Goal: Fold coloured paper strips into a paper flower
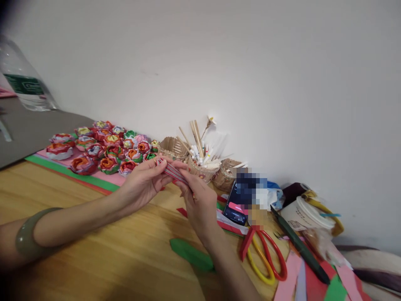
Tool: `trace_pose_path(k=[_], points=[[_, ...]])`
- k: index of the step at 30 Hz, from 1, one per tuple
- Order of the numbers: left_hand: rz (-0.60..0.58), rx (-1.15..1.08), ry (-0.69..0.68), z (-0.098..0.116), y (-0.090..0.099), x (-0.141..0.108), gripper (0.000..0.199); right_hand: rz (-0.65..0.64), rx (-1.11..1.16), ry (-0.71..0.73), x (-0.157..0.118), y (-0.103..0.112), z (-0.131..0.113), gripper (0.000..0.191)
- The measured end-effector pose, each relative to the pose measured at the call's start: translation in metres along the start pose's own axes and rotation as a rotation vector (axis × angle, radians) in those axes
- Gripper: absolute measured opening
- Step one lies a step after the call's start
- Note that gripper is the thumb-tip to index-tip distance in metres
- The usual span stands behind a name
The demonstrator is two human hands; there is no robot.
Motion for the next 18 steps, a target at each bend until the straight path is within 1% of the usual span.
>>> trace_pose_path(k=[3,5,6,7,9,10,11,12,13,14,15,18], points=[[0.011,-0.004,0.059,-0.005,0.003,0.001,0.012,-0.034,-0.020,0.067,0.002,0.004,-0.003,0.027],[0.007,0.085,0.085,-0.007,0.005,0.002,0.013,-0.062,-0.023,0.091,0.004,0.007,-0.003,0.027],[0.010,0.173,0.053,-0.005,0.007,0.002,0.012,-0.075,-0.021,0.091,0.005,0.008,-0.002,0.026],[0.014,0.291,-0.028,0.000,0.008,0.002,0.012,-0.089,-0.018,0.083,0.006,0.009,-0.001,0.026],[-0.022,0.604,-0.300,0.015,0.005,0.000,0.020,-0.120,-0.023,0.065,0.007,0.010,0.002,0.026],[-0.079,0.784,-0.440,0.021,-0.001,-0.002,0.024,-0.141,-0.029,0.059,0.007,0.009,0.004,0.026],[-0.159,0.968,-0.541,0.022,-0.007,-0.004,0.026,-0.162,-0.033,0.054,0.007,0.008,0.005,0.025],[-0.251,1.142,-0.579,0.019,-0.011,-0.005,0.026,-0.182,-0.034,0.045,0.007,0.007,0.006,0.024],[-0.338,1.296,-0.563,0.013,-0.012,-0.005,0.026,-0.203,-0.029,0.026,0.007,0.006,0.007,0.023],[-0.386,1.412,-0.518,0.007,-0.009,-0.003,0.025,-0.233,-0.016,-0.010,0.006,0.004,0.009,0.022],[-0.400,1.481,-0.471,0.003,-0.005,-0.001,0.025,-0.269,0.004,-0.061,0.005,0.002,0.012,0.022],[-0.453,1.530,-0.402,-0.009,0.007,0.000,0.024,-0.388,0.079,-0.225,-0.002,-0.005,0.020,0.023]])
Point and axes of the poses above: each hand's wrist, its own x-axis towards the middle knuckle, its own y-axis out of the back of the hand, z = x × y, the point moved 6 cm from there along x, towards the middle knuckle, and after that the axes turned 7 degrees about z, right-handed, at the moved point
